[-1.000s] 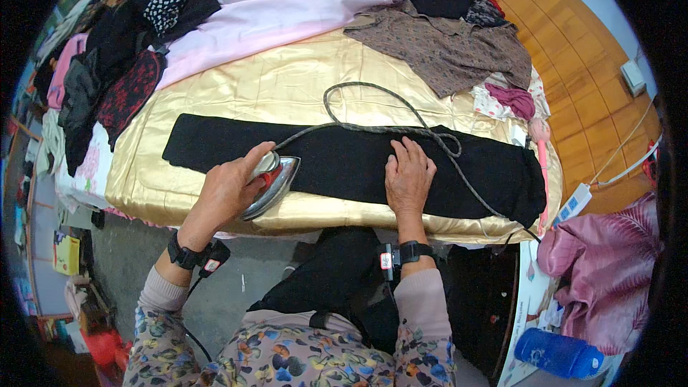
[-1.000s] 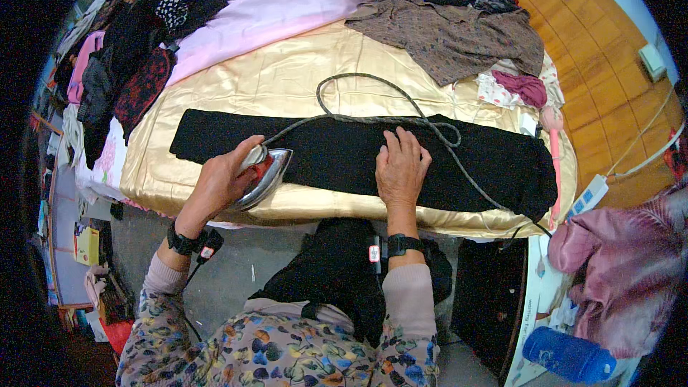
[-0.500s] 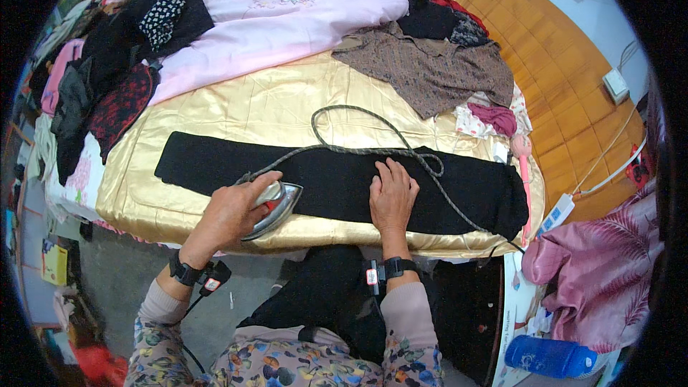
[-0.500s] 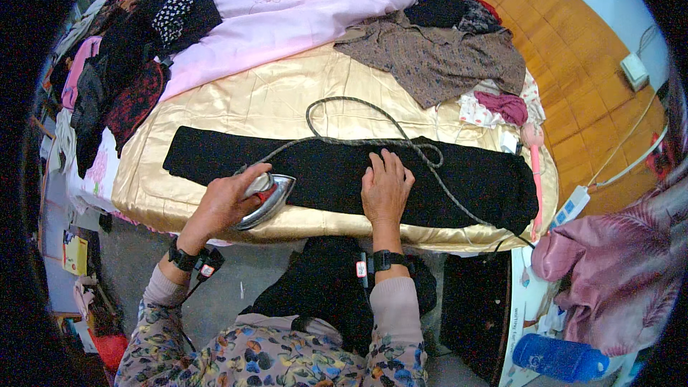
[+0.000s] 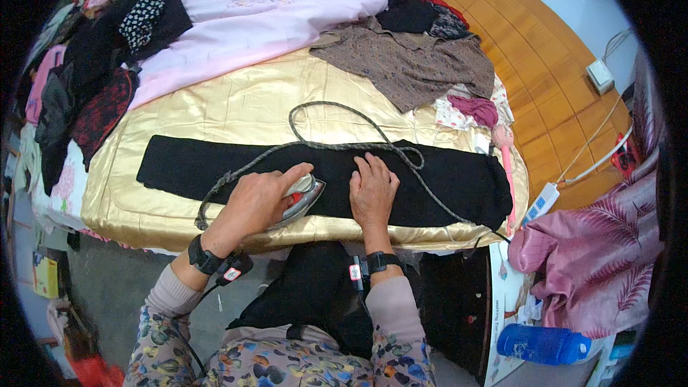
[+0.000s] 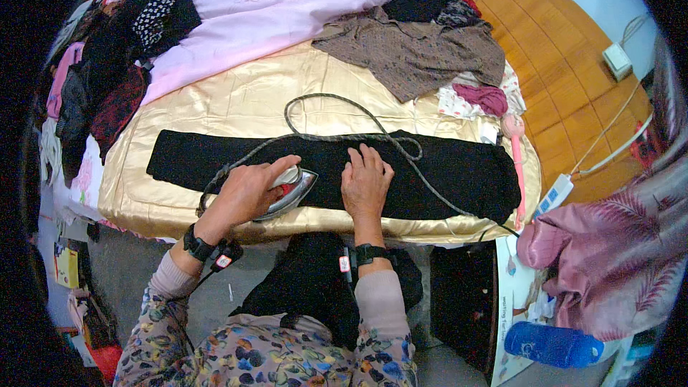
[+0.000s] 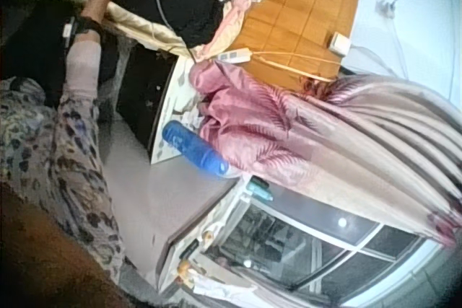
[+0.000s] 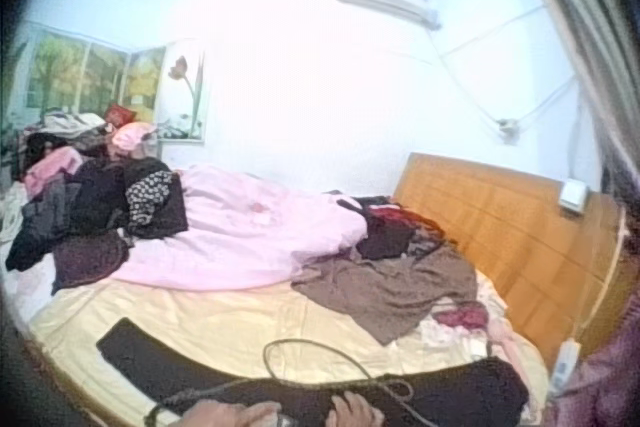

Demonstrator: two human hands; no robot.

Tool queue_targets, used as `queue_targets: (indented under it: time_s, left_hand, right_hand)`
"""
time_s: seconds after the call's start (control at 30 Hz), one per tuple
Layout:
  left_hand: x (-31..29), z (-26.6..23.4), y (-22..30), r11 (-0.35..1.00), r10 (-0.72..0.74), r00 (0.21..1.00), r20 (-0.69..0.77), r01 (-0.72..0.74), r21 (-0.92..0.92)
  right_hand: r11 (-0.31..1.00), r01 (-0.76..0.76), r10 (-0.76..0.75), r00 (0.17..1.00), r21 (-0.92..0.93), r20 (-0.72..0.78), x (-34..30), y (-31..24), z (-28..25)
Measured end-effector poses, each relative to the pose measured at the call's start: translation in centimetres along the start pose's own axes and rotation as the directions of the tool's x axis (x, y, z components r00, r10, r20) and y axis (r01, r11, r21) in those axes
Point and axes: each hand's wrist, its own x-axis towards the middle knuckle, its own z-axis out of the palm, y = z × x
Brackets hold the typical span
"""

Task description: The person irons a pair of black pants on a bed, then switches to a black floral top. They smooth and reposition each garment while using a handheld iron, then set the iron aside and fold the pants before continuing with the top.

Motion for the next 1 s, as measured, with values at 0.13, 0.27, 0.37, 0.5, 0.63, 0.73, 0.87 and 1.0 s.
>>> queue_targets:
  time_s: [0.13,0.27,0.37,0.5,0.63,0.73,0.87,1.0]
  left_hand:
    - [1.6,0.5,0.7,1.0,0.01,1.0,-0.025,-0.009,0.013]
    - [3.1,0.9,0.8,0.999,-0.009,0.999,-0.041,0.011,0.046]
    - [4.3,1.1,0.7,0.997,-0.067,0.998,-0.013,0.068,0.046]
    - [5.7,1.1,0.5,0.994,-0.1,0.995,-0.014,0.101,0.034]
    - [5.7,0.9,0.5,0.992,-0.127,0.992,0.019,0.127,0.024]
    - [4.5,0.6,0.4,0.988,-0.153,0.987,0.053,0.151,0.039]
    - [1.7,-0.2,-0.2,0.984,-0.176,0.982,0.075,0.175,0.018]
    - [-1.5,-1.2,-1.4,0.98,-0.197,0.978,0.067,0.199,-0.018]
  right_hand:
    - [1.0,-0.002,0.002,1.0,-0.015,0.001,0.0,0.1,0.1]
    - [1.0,0.003,-0.003,1.0,-0.009,-0.001,-0.2,0.2,0.2]
    - [1.0,0.008,-0.008,1.0,-0.01,-0.006,-0.2,0.3,0.2]
    - [1.0,-0.011,0.011,1.0,-0.008,0.01,-0.2,0.3,0.4]
    - [1.0,0.004,-0.004,1.0,-0.006,-0.011,-0.2,0.3,0.3]
    - [1.0,0.006,-0.006,1.0,0.003,-0.015,-0.1,0.3,0.2]
    - [1.0,-0.006,0.006,1.0,-0.004,0.004,-0.1,0.2,0.2]
    - [0.999,-0.013,0.013,1.0,-0.03,0.02,-0.1,0.2,0.2]
